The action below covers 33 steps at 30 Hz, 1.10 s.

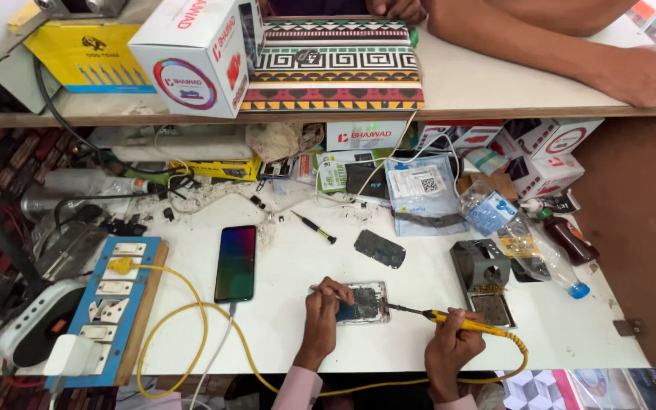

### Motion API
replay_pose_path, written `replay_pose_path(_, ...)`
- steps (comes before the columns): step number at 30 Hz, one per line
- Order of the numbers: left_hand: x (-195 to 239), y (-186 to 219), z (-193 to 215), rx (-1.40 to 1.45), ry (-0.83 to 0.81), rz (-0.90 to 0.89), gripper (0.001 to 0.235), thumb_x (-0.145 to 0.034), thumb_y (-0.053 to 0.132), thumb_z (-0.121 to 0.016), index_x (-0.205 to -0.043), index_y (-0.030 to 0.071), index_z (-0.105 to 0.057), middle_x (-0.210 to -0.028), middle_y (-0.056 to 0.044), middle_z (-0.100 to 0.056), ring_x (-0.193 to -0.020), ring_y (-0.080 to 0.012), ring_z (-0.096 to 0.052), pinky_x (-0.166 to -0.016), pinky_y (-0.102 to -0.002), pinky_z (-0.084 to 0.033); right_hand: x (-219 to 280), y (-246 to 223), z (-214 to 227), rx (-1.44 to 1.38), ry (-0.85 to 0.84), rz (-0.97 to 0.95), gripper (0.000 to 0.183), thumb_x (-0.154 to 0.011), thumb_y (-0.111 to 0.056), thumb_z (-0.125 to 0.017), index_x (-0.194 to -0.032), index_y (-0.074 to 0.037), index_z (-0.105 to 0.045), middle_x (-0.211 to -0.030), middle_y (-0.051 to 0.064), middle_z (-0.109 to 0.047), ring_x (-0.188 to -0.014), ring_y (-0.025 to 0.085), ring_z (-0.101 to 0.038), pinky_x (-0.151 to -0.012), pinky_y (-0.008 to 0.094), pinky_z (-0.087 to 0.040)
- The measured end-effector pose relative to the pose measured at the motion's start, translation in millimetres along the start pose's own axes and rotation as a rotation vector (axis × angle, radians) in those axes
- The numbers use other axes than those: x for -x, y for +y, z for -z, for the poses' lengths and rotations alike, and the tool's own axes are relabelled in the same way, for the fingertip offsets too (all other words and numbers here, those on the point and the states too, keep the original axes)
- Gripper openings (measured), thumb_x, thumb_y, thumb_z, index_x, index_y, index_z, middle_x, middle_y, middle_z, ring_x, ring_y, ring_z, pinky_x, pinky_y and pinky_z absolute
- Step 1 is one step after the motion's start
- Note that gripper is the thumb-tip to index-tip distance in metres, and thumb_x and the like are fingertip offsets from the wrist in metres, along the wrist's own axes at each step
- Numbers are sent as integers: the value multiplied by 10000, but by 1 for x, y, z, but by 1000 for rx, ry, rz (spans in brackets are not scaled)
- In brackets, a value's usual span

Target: The person uses a soldering iron and tweezers to work on a small circuit board placed on a white workbench. They repeatedly apply heat and manipulate components while two other people stand nearby observing.

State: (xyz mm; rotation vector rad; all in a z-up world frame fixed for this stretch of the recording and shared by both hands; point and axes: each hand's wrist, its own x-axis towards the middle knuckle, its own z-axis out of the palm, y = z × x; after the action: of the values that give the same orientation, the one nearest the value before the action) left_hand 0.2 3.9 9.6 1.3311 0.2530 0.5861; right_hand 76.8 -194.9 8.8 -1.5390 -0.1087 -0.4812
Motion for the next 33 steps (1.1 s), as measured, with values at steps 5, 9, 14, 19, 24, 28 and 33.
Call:
replay_pose_path(5,0,-9,1,85,-67,-129,545,-1114,519,-405,-830,63,-502,-803,-42,-554,-726,-107,-460,-656,-284,-363,-1,5,-1,-7,-8,24,263,-1105,-175,-527,-956,39,-553,-672,13,-528,-588,45,-450,-532,224,-368)
replay_pose_path(9,5,-9,2,-20,-44,-64,522,-1095,467,-380,-794,59,-506,-770,-57,-582,-642,-98,-355,-602,-277,-324,0,3,0,39,-24,39,271,-1105,-178,-523,-946,40,-553,-654,17,-539,-584,49,-469,-538,226,-382)
replay_pose_path(14,0,-3,-1,32,-91,-111,496,-1125,406,-406,-803,32,-461,-796,-92,-561,-781,-163,-511,-815,-322,-463,-2,3,-3,-33,-6,18,275,-1105,-194,-527,-958,37,-537,-680,7,-528,-586,45,-450,-532,224,-370)
replay_pose_path(19,3,0,-1,-71,-88,-142,526,-1118,413,-387,-801,5,-487,-798,-104,-572,-778,-182,-535,-810,-335,-471,3,6,3,-163,-5,-34,267,-1134,-190,-507,-968,20,-512,-708,-2,-500,-602,33,-415,-535,220,-359)
replay_pose_path(24,-1,6,-1,-86,-79,-116,542,-1116,420,-379,-791,-1,-481,-793,-107,-573,-768,-182,-539,-793,-336,-473,6,7,3,-10,-35,42,273,-1118,-212,-493,-967,14,-514,-655,26,-504,-560,64,-442,-517,226,-346)
replay_pose_path(28,1,5,-2,-51,-73,-107,537,-1115,422,-381,-792,4,-482,-795,-108,-570,-773,-180,-533,-802,-335,-471,8,14,4,-25,-25,35,291,-1087,-255,-515,-978,15,-511,-639,41,-511,-538,79,-451,-512,229,-354)
replay_pose_path(33,2,-1,-2,-16,-68,-111,527,-1112,418,-393,-794,6,-480,-798,-108,-574,-778,-180,-526,-804,-333,-461,14,32,6,-27,-64,253,307,-1090,-273,-536,-989,13,-485,-745,70,-570,-576,93,-521,-555,233,-435)
